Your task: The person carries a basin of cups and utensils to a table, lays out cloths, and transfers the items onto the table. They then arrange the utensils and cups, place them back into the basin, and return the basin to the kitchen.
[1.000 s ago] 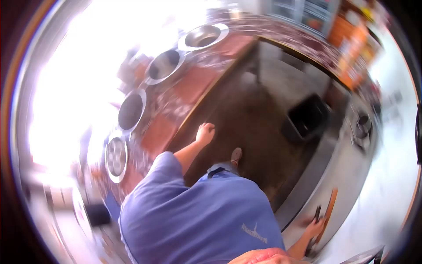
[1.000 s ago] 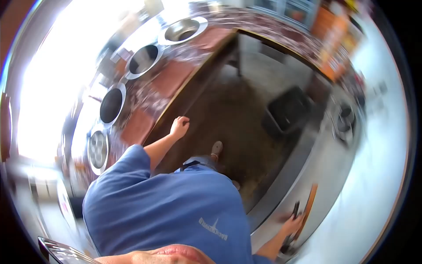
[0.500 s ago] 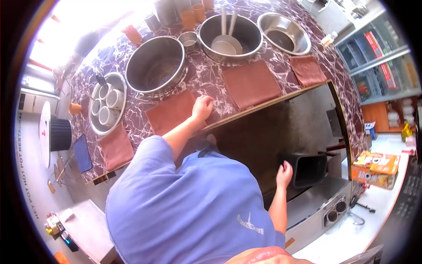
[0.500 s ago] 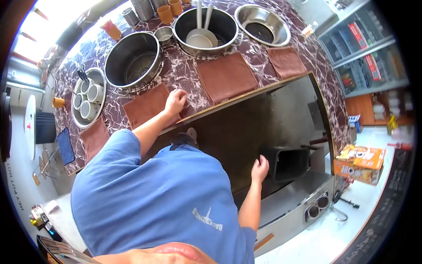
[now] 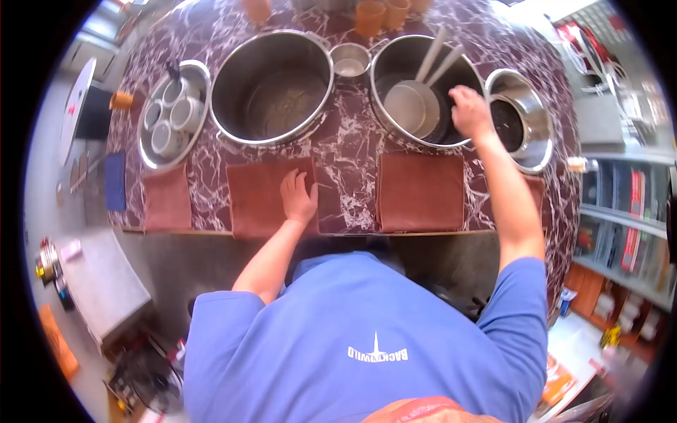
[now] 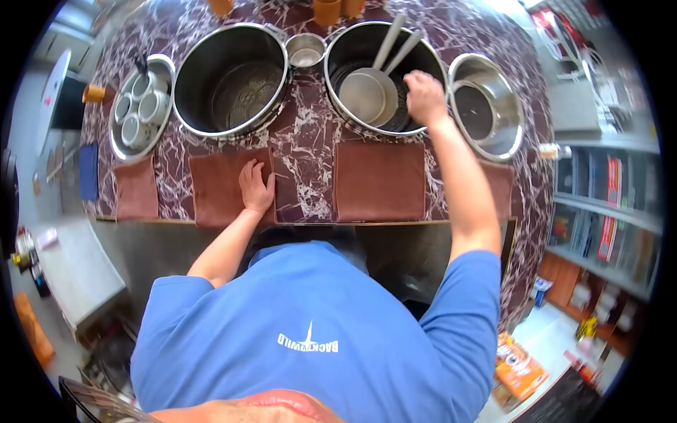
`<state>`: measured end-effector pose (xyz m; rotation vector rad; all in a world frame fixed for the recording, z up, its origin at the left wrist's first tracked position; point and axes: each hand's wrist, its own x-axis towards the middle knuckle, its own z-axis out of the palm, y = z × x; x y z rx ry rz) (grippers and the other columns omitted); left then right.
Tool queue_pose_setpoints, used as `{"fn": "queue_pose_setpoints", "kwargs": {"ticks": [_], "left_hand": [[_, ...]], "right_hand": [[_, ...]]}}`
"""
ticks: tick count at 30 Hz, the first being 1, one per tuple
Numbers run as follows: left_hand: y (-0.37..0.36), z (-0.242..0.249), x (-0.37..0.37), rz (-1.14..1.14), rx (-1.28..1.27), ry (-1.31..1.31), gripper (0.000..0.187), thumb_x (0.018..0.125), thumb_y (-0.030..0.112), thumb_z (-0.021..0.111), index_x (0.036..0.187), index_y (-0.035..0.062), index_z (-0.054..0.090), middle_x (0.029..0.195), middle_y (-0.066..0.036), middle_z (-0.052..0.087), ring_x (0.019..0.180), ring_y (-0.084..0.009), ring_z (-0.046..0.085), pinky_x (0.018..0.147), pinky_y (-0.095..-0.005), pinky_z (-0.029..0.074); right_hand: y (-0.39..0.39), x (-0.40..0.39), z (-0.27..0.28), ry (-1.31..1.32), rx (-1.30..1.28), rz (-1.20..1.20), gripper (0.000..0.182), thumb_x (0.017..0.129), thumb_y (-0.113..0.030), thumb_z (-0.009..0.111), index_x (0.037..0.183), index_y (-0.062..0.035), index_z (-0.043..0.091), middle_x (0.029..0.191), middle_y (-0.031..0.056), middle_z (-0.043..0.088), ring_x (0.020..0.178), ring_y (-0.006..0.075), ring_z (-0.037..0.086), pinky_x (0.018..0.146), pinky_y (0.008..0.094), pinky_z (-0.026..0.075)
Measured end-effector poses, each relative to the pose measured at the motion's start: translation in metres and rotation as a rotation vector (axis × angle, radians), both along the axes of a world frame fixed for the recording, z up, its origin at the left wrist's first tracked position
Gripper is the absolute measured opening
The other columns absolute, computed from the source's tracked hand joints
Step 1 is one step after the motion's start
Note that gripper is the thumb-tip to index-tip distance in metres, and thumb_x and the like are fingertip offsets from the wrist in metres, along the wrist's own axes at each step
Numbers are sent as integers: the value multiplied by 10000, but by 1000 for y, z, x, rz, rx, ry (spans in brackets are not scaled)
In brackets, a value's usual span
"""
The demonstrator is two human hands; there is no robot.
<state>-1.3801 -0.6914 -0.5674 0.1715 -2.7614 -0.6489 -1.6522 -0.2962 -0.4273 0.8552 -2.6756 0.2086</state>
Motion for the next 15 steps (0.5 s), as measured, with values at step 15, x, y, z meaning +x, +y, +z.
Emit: {"fn": "queue_pose_setpoints", "kwargs": {"ticks": [15], "left_hand": [[20,12,-10,147,-195,-133,459,792,242,659,1200,96,508,1315,-145,472,1227,-366,429,1037,-469,337]], "right_hand": [[-5,-186,-63,-211,861,203,204,858,-131,548,987,-163,702,1044,11,695,1072,194,607,978,433,397]]}}
